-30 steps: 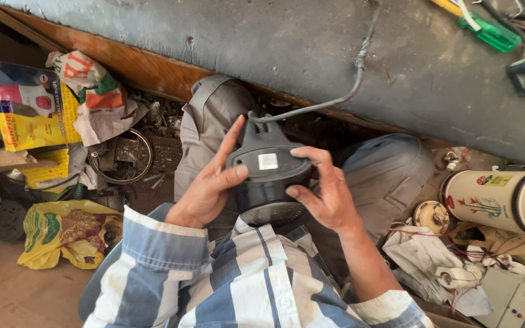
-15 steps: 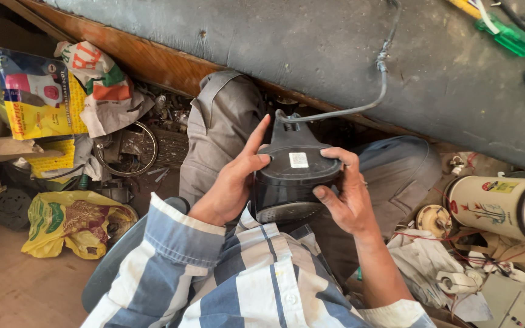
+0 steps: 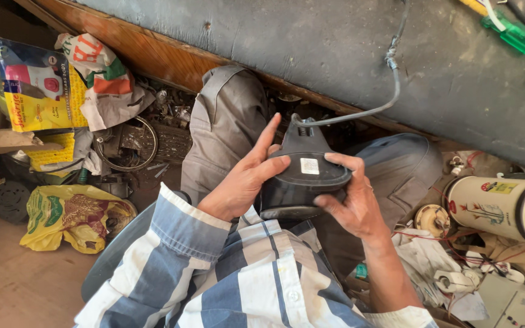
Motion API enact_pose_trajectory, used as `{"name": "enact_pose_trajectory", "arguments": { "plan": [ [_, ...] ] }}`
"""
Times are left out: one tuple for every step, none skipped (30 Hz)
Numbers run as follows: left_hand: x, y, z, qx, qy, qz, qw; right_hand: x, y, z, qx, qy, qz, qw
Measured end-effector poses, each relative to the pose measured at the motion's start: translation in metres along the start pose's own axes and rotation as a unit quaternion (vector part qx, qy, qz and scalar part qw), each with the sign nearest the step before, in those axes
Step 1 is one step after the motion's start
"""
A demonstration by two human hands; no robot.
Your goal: The person repairs an electric steam iron at a cluttered workbench. They open the plastic housing, manipulate the internal wiring and cord connection, reposition the base and handle parts, and use a screwdriver to work on the iron's base plate.
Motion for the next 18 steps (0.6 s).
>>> {"name": "enact_pose_trajectory", "arguments": {
  "plan": [
    [-0.002, 0.0, 0.0, 0.012, -0.003, 0.02, 1.0, 0.001, 0.0, -0.003, 0.005, 0.008, 0.013, 1.0],
    [-0.005, 0.001, 0.0, 0.024, -0.007, 0.039, 0.999, 0.003, -0.001, -0.006, 0.01, 0.018, 0.027, 0.999],
    [-0.006, 0.002, 0.0, 0.035, -0.009, 0.058, 0.998, 0.004, -0.002, -0.009, 0.015, 0.026, 0.039, 0.999],
    [-0.005, 0.005, 0.0, 0.027, 0.006, 0.082, 0.996, 0.006, -0.003, -0.01, 0.019, 0.034, 0.059, 0.998],
    [-0.005, 0.008, 0.0, 0.018, 0.02, 0.106, 0.994, 0.007, -0.004, -0.012, 0.024, 0.043, 0.078, 0.996],
    [-0.004, 0.011, 0.0, 0.009, 0.034, 0.129, 0.991, 0.008, -0.005, -0.015, 0.029, 0.052, 0.098, 0.993],
    [-0.004, 0.014, 0.0, -0.002, 0.044, 0.136, 0.99, 0.008, -0.007, -0.017, 0.033, 0.054, 0.084, 0.994],
    [-0.004, 0.018, -0.001, -0.011, 0.055, 0.143, 0.988, 0.006, -0.009, -0.019, 0.036, 0.054, 0.071, 0.995],
    [-0.003, 0.021, -0.001, -0.019, 0.067, 0.151, 0.986, 0.006, -0.011, -0.02, 0.038, 0.054, 0.059, 0.996],
    [-0.002, 0.024, -0.002, -0.019, 0.084, 0.178, 0.98, 0.002, -0.012, -0.02, 0.041, 0.032, 0.085, 0.995],
    [-0.002, 0.029, -0.003, -0.018, 0.1, 0.206, 0.973, -0.002, -0.014, -0.023, 0.045, 0.011, 0.112, 0.993],
    [-0.003, 0.033, -0.004, -0.018, 0.114, 0.232, 0.966, -0.006, -0.016, -0.025, 0.048, -0.008, 0.139, 0.989],
    [-0.004, 0.036, -0.004, -0.011, 0.119, 0.257, 0.959, -0.006, -0.017, -0.028, 0.064, 0.005, 0.159, 0.985],
    [-0.005, 0.039, -0.004, -0.004, 0.124, 0.281, 0.952, -0.008, -0.018, -0.034, 0.079, 0.02, 0.18, 0.98],
    [-0.006, 0.042, -0.004, 0.003, 0.127, 0.304, 0.944, -0.008, -0.02, -0.038, 0.095, 0.034, 0.2, 0.975],
    [-0.006, 0.046, -0.005, 0.01, 0.137, 0.326, 0.935, -0.007, -0.022, -0.041, 0.107, 0.048, 0.181, 0.976],
    [-0.007, 0.05, -0.005, 0.016, 0.148, 0.349, 0.925, -0.006, -0.025, -0.043, 0.118, 0.062, 0.161, 0.978],
    [-0.008, 0.053, -0.005, 0.023, 0.157, 0.371, 0.915, -0.005, -0.028, -0.045, 0.13, 0.077, 0.142, 0.978]
  ]
}}
Point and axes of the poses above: each hand's wrist, its own z-axis towards the middle knuckle, its own y-axis out of the palm, x = y × z, the point moved 6 cm from there along z, towards the middle knuckle, and after that the axes turned 8 degrees about -y, right-handed, at the moved point
